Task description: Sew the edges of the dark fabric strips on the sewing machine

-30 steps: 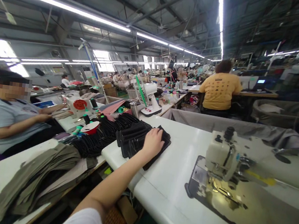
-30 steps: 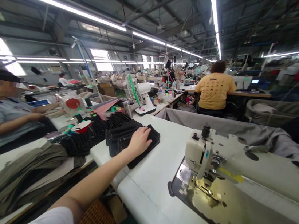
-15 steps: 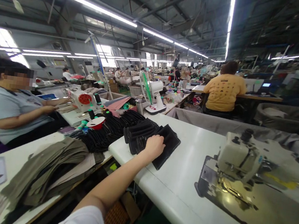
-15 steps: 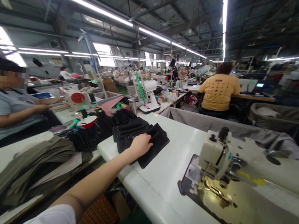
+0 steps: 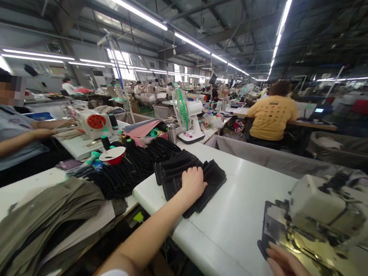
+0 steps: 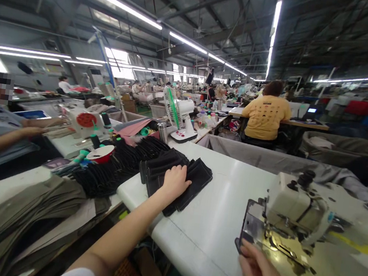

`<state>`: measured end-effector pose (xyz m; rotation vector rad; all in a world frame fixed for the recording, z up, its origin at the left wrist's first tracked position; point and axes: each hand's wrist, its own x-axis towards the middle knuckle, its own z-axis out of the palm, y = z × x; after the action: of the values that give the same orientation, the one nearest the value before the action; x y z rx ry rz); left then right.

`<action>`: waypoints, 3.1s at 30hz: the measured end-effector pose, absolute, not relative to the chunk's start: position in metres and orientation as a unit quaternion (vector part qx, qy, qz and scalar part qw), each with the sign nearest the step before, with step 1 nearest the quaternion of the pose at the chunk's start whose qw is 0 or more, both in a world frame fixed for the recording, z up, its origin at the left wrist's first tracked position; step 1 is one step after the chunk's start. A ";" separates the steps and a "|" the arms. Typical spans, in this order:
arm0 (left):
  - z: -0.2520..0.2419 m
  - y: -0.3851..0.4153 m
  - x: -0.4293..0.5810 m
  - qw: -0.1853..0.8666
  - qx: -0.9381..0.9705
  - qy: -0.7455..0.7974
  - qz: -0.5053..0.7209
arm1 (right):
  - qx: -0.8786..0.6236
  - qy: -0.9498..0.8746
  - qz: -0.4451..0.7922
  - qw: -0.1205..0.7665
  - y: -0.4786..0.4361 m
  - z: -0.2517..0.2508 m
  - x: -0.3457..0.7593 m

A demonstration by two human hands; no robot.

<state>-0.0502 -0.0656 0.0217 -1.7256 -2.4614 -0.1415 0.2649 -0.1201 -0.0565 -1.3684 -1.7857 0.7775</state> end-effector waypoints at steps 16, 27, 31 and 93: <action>0.012 -0.080 -0.077 -0.072 -0.675 -0.697 -0.229 | -0.457 -0.715 0.407 0.338 -0.022 -0.047 0.076; -0.002 -0.059 -0.121 -0.179 -0.661 -0.688 -0.238 | -0.227 -0.970 0.011 0.084 0.010 0.013 0.065; -0.004 -0.059 -0.122 -0.204 -0.652 -0.692 -0.234 | -0.216 -0.976 -0.001 -0.003 0.023 0.024 0.049; -0.025 -0.117 -0.135 -0.356 -0.519 -0.655 -0.418 | -0.151 -0.976 -0.001 -0.156 0.001 0.065 0.021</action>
<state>-0.1351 -0.1171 -0.0251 -2.1492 -2.7134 -1.7304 0.0209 0.0011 0.0650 -0.5296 -3.4149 -0.0039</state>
